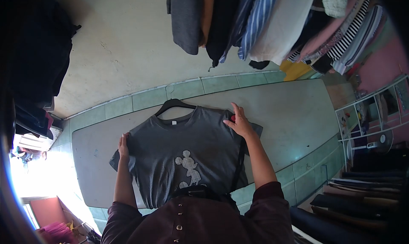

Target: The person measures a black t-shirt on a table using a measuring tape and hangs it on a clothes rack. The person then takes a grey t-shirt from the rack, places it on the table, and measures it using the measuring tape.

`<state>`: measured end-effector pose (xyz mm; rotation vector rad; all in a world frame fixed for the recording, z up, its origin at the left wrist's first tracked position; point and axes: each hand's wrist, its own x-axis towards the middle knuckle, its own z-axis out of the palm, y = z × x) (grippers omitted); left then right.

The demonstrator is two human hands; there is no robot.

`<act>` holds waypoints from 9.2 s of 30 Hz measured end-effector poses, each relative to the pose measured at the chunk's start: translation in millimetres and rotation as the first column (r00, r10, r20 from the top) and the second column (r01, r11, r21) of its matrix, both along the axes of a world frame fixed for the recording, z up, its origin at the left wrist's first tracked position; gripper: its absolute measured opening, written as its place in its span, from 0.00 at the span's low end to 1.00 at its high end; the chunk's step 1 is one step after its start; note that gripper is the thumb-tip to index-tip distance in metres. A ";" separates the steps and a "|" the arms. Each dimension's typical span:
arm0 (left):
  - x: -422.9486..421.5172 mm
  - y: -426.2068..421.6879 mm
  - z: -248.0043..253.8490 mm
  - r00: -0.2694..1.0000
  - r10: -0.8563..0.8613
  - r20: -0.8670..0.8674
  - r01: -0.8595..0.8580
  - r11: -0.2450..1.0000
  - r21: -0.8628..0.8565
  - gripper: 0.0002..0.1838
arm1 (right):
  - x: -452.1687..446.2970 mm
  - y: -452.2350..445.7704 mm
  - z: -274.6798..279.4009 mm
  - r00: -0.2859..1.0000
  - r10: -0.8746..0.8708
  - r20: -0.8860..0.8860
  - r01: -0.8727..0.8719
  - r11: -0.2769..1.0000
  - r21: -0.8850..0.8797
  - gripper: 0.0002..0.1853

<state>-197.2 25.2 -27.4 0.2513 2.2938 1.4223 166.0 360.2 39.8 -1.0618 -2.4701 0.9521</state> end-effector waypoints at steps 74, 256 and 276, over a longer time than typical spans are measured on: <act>208.3 215.1 22.4 0.606 -0.327 -0.725 0.361 0.925 -0.116 0.07 | 58.0 -61.7 -25.6 0.993 0.008 -0.121 -0.050 0.938 -0.342 0.22; 276.2 285.2 26.5 0.573 -0.735 -0.363 0.390 0.634 -0.668 0.05 | 172.7 18.0 -43.4 0.810 -0.548 0.207 0.533 0.836 0.129 0.04; 385.4 335.3 3.6 0.261 -0.931 -0.254 0.938 0.307 -0.161 0.04 | 186.6 -146.0 -30.6 0.690 -0.681 -0.244 0.615 0.730 -0.299 0.16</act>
